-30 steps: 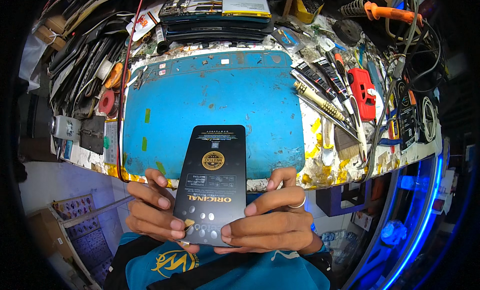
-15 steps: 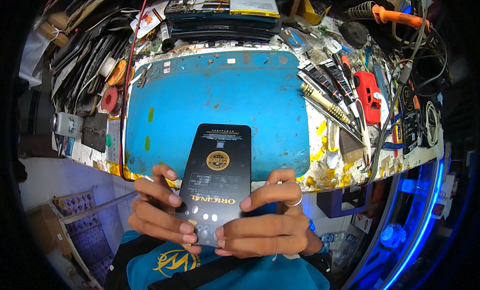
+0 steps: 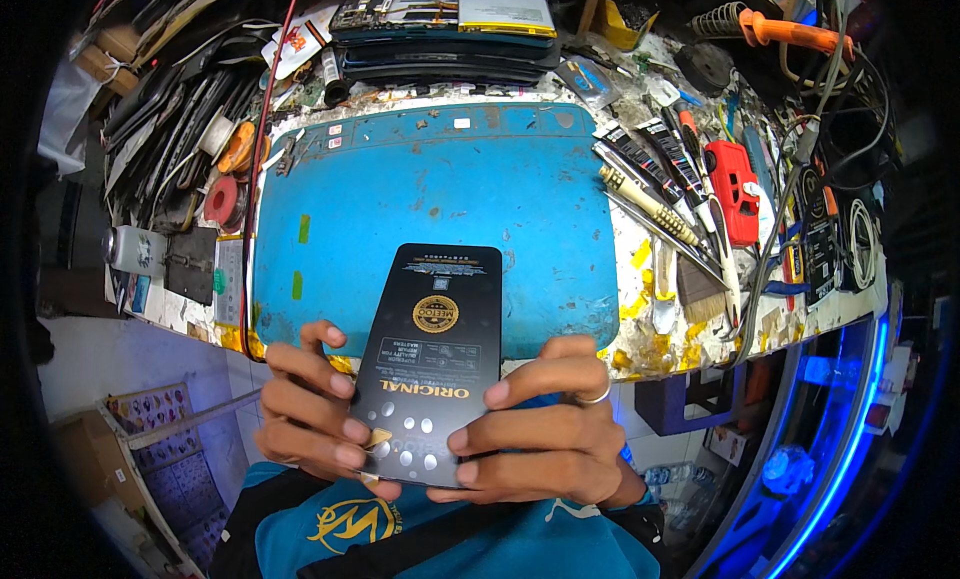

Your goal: The person applies adhesive to a smartphone back cover and a yellow battery, then handles a black battery and a disassembled phone. They place a battery into the phone chassis and press it into position.

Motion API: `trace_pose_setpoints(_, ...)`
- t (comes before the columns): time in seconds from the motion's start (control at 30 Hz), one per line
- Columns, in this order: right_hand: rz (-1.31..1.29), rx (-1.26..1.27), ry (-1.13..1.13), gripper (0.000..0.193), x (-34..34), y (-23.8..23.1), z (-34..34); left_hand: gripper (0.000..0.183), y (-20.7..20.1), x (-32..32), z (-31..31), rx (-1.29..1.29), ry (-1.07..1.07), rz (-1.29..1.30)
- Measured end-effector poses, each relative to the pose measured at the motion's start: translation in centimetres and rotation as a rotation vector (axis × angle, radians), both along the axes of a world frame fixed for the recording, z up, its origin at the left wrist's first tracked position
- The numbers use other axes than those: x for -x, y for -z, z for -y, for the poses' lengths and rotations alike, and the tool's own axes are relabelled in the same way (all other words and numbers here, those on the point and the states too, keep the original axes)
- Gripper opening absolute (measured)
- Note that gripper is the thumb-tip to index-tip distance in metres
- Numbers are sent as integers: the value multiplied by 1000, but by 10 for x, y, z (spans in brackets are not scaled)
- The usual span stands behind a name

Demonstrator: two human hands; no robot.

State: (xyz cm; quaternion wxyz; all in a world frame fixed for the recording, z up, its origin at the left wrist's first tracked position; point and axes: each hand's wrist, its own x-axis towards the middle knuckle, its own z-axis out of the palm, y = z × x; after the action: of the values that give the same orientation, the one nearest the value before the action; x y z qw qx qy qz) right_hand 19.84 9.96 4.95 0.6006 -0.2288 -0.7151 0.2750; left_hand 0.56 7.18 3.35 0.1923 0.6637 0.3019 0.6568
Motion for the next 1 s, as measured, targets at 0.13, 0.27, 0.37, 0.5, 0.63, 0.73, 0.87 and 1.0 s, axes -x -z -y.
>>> trace_pose_setpoints(0.13,6,-76,-31,32,-3,6,-2,33,2,0,2,-43,-29,0)
trace_pose_setpoints(0.27,101,15,-73,45,-6,9,-10,29,1,1,2,92,166,141)
trace_pose_setpoints(0.37,258,22,89,65,0,12,-18,25,3,1,-3,64,227,261)
trace_pose_setpoints(0.5,212,-6,97,70,-4,5,-22,37,7,-2,-8,72,373,608)
trace_pose_setpoints(0.63,285,-114,211,73,-13,-11,-17,51,9,-3,-15,260,341,762)
trace_pose_setpoints(0.73,368,-96,270,53,-17,-21,-19,64,6,1,-16,310,268,506)
trace_pose_setpoints(0.87,591,-140,297,38,-18,-24,-21,60,2,4,-13,292,141,128)
trace_pose_setpoints(1.0,597,-116,269,37,-16,-19,-19,53,2,3,-9,253,-6,-14)
